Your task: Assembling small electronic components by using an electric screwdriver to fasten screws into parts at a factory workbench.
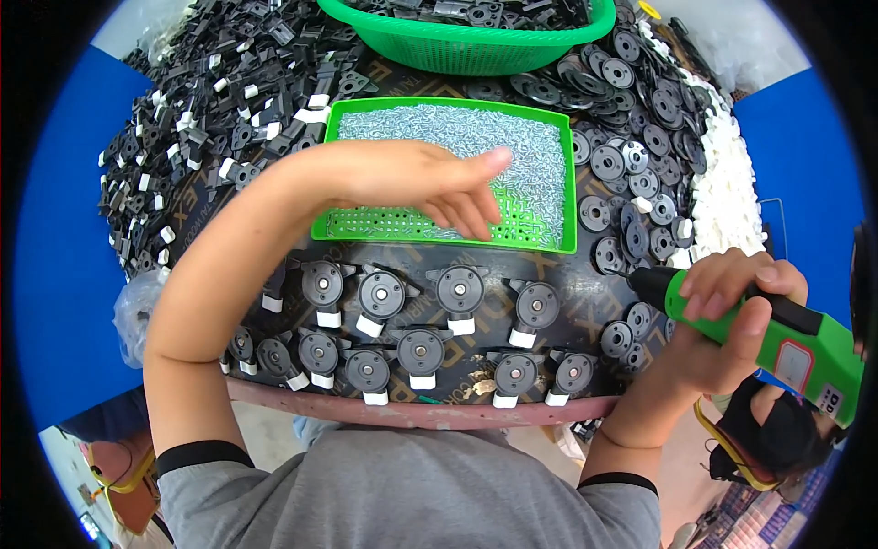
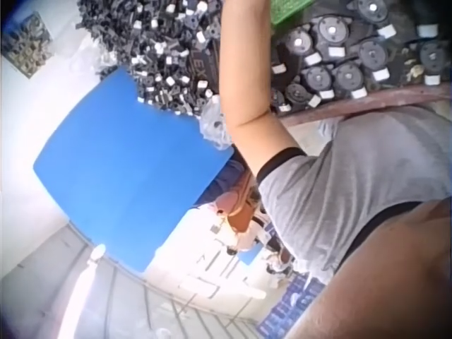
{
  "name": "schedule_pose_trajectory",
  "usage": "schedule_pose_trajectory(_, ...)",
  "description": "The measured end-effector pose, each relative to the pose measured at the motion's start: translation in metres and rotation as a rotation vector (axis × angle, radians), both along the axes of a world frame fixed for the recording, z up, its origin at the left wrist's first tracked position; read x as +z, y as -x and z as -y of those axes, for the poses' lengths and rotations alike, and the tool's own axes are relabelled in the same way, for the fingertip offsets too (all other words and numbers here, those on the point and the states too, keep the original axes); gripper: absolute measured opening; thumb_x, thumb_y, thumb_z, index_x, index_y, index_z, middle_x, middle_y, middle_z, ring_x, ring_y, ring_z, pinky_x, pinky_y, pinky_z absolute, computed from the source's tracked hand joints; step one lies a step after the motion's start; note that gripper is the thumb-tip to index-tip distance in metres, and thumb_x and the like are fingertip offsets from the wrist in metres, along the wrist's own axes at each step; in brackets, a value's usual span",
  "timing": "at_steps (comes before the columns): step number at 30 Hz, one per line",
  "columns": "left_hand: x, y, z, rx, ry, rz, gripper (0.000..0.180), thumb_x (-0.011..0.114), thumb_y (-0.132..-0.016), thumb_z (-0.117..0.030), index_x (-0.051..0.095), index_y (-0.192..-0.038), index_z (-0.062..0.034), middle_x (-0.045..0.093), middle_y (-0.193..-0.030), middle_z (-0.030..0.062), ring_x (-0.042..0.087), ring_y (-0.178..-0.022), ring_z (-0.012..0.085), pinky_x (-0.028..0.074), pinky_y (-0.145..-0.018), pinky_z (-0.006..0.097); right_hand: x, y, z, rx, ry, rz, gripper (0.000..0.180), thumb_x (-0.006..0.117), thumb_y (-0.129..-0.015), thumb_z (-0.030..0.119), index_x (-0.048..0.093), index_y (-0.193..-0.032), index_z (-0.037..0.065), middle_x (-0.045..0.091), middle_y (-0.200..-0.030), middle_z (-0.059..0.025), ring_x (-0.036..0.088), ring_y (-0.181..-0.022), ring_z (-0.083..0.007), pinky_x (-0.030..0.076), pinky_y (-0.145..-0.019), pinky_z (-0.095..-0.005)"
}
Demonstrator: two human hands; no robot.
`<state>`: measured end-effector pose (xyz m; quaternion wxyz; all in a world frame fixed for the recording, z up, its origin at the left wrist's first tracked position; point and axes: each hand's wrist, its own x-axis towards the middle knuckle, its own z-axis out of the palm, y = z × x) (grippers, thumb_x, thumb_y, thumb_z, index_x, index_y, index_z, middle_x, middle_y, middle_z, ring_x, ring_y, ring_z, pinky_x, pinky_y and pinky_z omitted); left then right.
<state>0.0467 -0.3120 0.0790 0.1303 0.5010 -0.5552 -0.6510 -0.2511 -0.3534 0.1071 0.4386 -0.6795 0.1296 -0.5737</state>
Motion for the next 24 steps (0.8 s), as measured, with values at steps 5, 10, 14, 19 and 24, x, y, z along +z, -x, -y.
schedule_pose_trajectory(5, 0.027, -0.049, -0.042, 0.27, 0.257, 0.146, 0.05, 0.055, -0.1, -0.046, 0.071, -0.11, 0.0003, 0.072, -0.11, 0.0178, 0.068, -0.105, 0.031, 0.053, -0.095, 0.04, -0.002, -0.001, 0.002, 0.021, 0.008, -0.015, 0.032, 0.067, -0.096, 0.02, 0.048, -0.116, 0.002, 0.053, -0.068, -0.0073, 0.051, -0.054, -0.0167, 0.047, -0.051, -0.0317)
schedule_pose_trajectory(10, 0.013, -0.052, -0.072, -0.187, 0.69, 0.925, 0.016, 0.061, -0.076, -0.006, 0.072, -0.084, 0.0006, 0.069, -0.085, 0.0189, 0.065, -0.091, 0.0377, 0.05, -0.088, 0.044, -0.005, -0.004, 0.002, 0.003, 0.006, -0.017, 0.032, 0.067, -0.096, 0.02, 0.049, -0.115, 0.002, 0.053, -0.067, -0.0073, 0.051, -0.053, -0.0164, 0.047, -0.052, -0.031)
schedule_pose_trajectory(14, 0.006, -0.026, -0.065, -0.407, 0.697, 1.118, 0.014, 0.06, -0.075, -0.003, 0.071, -0.083, 0.0014, 0.069, -0.078, 0.0176, 0.066, -0.091, 0.0375, 0.05, -0.09, 0.045, -0.007, -0.005, 0.002, 0.01, 0.007, -0.001, 0.032, 0.067, -0.096, 0.019, 0.049, -0.115, 0.002, 0.054, -0.067, -0.0075, 0.051, -0.053, -0.0161, 0.047, -0.052, -0.0306)
schedule_pose_trajectory(19, 0.007, -0.004, -0.048, -0.028, 0.368, 0.686, 0.024, 0.053, -0.078, 0.002, 0.072, -0.093, 0.0026, 0.071, -0.091, 0.0211, 0.068, -0.099, 0.0323, 0.053, -0.086, 0.041, -0.006, -0.005, 0.003, 0.019, 0.003, -0.006, 0.033, 0.068, -0.095, 0.019, 0.049, -0.115, 0.002, 0.054, -0.068, -0.0075, 0.051, -0.053, -0.016, 0.047, -0.052, -0.0306)
schedule_pose_trajectory(24, -0.002, 0.009, -0.025, 0.147, 0.203, 0.193, 0.034, 0.049, -0.086, -0.001, 0.068, -0.114, 0.0006, 0.071, -0.106, 0.0152, 0.068, -0.101, 0.0253, 0.054, -0.089, 0.036, -0.008, -0.003, 0.005, -0.009, -0.002, -0.018, 0.032, 0.067, -0.096, 0.021, 0.048, -0.116, 0.002, 0.054, -0.067, -0.0069, 0.051, -0.053, -0.0158, 0.047, -0.051, -0.0307)
